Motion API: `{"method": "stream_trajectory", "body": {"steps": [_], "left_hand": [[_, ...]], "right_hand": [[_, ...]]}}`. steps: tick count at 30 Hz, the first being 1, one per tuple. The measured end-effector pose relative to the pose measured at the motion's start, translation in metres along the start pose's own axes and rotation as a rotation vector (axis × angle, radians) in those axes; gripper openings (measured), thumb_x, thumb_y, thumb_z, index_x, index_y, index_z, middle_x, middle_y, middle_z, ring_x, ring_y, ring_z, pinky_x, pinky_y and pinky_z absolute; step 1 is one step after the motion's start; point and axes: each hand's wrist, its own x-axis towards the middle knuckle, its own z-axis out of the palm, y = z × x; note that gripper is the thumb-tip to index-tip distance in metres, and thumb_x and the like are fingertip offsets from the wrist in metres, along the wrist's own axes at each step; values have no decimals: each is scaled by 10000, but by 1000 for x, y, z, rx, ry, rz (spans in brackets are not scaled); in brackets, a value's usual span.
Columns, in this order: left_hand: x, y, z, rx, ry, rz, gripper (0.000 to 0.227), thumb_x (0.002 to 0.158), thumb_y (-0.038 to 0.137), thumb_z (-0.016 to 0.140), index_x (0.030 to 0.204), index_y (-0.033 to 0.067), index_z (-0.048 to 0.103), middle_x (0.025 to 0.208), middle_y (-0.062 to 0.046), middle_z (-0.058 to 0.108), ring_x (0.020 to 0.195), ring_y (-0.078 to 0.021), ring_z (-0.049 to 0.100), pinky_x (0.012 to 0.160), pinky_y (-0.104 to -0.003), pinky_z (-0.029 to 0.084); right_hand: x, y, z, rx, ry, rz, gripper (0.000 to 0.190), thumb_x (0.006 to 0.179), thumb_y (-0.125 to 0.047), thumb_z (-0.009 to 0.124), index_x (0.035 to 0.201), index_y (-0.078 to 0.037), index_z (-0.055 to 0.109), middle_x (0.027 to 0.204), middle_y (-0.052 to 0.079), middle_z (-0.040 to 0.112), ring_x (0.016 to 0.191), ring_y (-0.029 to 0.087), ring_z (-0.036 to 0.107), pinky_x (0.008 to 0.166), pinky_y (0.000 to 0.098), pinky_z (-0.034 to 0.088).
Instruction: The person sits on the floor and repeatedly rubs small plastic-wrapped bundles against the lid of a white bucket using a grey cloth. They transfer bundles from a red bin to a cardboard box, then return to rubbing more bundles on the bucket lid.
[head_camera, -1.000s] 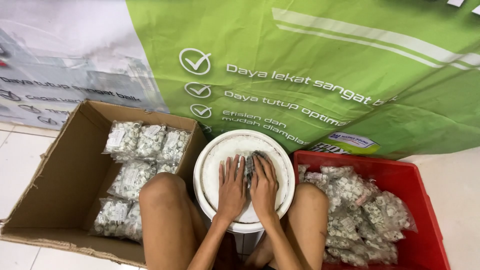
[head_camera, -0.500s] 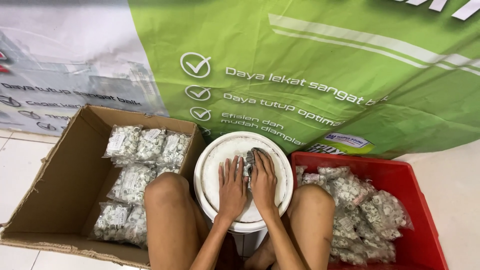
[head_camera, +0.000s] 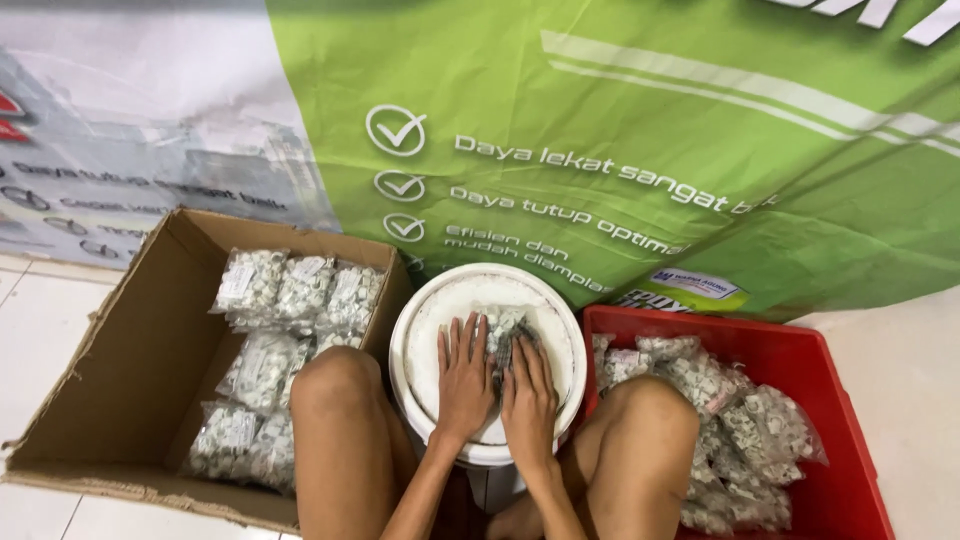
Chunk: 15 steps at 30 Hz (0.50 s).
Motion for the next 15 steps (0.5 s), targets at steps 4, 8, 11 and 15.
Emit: {"method": "stream_trajectory", "body": {"steps": [4, 8, 11, 15], "left_hand": [[-3, 1, 0, 13, -4, -3, 617, 1183, 229, 342, 1762, 88, 179, 1830, -161, 209, 1697, -397, 107, 1378, -554, 17], [1, 0, -5, 20, 10, 30, 615, 1187, 247, 340, 1764, 96, 188, 1827, -156, 225, 1695, -394, 130, 1377, -551, 36], [-1, -2, -4, 11, 1, 30, 617, 1182, 244, 346, 1763, 100, 198, 1829, -146, 223, 1691, -392, 134, 1370, -549, 44], [-2, -7, -1, 10, 16, 54, 603, 1187, 274, 368, 1751, 89, 263, 1820, -143, 255, 1684, -398, 173, 1359, -560, 93]], "right_hand": [[-19, 1, -3, 9, -53, 21, 499, 1115, -125, 531, 1605, -26, 530, 1685, 138, 516, 1616, 365, 384, 1301, 497, 387], [-8, 2, 0, 13, -29, 7, 508, 1083, -87, 587, 1587, -32, 557, 1652, 141, 551, 1586, 361, 432, 1289, 481, 411], [3, 7, 1, 27, -12, -6, 503, 1072, -64, 590, 1574, -45, 578, 1625, 125, 581, 1553, 347, 481, 1262, 461, 443], [31, 20, 16, 78, -39, -22, 510, 1085, -27, 535, 1595, -29, 554, 1637, 150, 568, 1553, 360, 472, 1274, 479, 413]]}}
